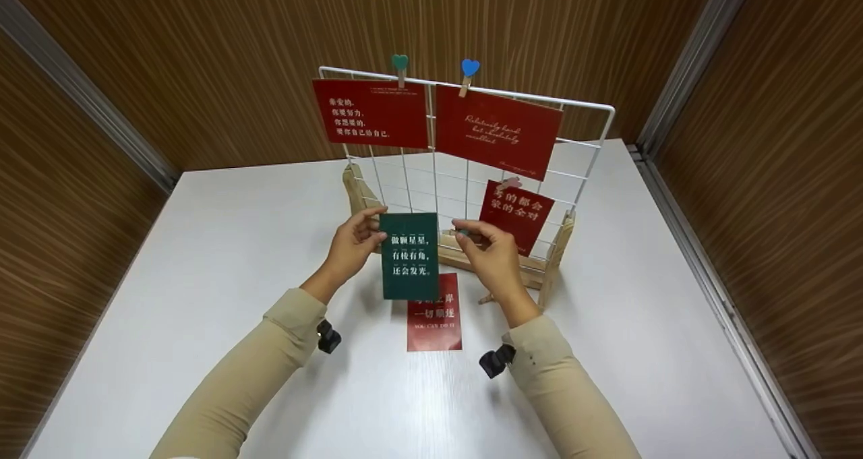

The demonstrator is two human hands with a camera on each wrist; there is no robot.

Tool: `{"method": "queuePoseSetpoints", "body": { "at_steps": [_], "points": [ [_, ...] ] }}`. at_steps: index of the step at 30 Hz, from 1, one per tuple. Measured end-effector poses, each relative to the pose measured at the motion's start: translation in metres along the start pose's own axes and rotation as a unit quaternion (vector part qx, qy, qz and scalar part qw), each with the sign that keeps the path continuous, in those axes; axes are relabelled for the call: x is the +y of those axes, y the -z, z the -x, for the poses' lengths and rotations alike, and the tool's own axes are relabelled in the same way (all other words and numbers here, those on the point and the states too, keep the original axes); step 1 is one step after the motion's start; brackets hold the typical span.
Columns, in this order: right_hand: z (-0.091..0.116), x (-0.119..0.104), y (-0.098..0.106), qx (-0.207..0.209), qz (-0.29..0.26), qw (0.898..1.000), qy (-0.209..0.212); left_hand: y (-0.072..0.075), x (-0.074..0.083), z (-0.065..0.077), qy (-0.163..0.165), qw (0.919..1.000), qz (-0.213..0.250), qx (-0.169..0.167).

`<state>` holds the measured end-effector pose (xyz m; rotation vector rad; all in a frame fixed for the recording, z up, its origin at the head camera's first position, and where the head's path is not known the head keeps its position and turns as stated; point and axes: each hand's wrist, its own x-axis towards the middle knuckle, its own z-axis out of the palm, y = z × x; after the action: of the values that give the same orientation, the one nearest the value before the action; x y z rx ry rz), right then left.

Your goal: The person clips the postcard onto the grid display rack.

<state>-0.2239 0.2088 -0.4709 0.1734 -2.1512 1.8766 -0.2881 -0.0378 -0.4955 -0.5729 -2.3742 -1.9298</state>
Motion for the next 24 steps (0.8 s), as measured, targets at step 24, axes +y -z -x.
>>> {"method": "queuePoseSetpoints", "body": {
  "at_steps": [24],
  "points": [
    [-0.021,-0.021,-0.005,0.075,0.004,0.997,0.009,-0.024,0.04,-0.031,-0.072,0.9973,-0.012,0.001]
  ]
}}
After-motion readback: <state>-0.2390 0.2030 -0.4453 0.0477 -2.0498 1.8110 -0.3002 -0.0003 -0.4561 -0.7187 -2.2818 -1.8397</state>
